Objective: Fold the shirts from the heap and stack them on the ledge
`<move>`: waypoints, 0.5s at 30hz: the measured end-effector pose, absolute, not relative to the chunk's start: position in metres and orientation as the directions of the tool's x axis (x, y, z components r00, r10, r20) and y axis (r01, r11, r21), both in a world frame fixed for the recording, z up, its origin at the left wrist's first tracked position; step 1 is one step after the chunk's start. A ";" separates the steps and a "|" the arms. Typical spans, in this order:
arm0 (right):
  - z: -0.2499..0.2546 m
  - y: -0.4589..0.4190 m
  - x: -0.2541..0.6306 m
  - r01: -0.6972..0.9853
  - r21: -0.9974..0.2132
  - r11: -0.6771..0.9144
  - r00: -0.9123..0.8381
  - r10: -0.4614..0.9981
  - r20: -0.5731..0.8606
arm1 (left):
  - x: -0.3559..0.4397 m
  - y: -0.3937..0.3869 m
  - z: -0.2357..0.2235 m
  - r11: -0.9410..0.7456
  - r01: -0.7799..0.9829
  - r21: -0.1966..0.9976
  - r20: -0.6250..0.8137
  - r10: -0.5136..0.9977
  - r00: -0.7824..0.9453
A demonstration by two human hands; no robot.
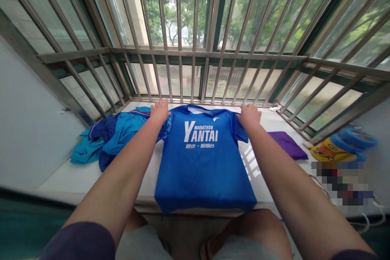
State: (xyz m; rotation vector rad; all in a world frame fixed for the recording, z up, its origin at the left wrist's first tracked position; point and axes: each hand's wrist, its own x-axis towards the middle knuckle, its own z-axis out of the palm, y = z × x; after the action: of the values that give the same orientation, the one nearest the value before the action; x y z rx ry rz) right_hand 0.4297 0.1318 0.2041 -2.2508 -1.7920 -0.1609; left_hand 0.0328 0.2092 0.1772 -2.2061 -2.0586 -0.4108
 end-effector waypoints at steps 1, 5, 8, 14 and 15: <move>0.193 0.135 0.419 0.970 -0.124 -0.211 0.236 0.941 0.241 | 0.044 0.209 0.167 -0.081 0.993 0.084 0.224 0.973 0.060; 0.119 0.108 0.374 0.990 -0.127 -0.064 0.079 0.991 0.112 | 0.080 0.173 0.100 -0.197 0.977 0.079 0.133 0.974 0.186; 0.057 0.067 0.355 0.990 -0.138 -0.027 0.023 0.999 -0.032 | 0.089 0.132 0.043 -0.190 0.970 0.153 0.007 0.981 0.192; 0.003 0.020 0.353 0.990 -0.111 -0.082 0.071 0.993 -0.098 | 0.061 0.094 -0.006 -0.116 0.975 0.190 0.009 0.993 0.116; 0.002 0.018 0.352 0.989 -0.111 -0.094 0.083 0.992 -0.099 | 0.055 0.094 -0.006 -0.108 0.976 0.188 0.013 0.994 0.108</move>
State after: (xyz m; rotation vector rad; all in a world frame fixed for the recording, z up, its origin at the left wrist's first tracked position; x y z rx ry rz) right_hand 0.3517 0.0179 0.0023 -2.3003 -2.1042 0.2323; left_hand 0.0552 0.0938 -0.0056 -2.4318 -2.1802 -0.2219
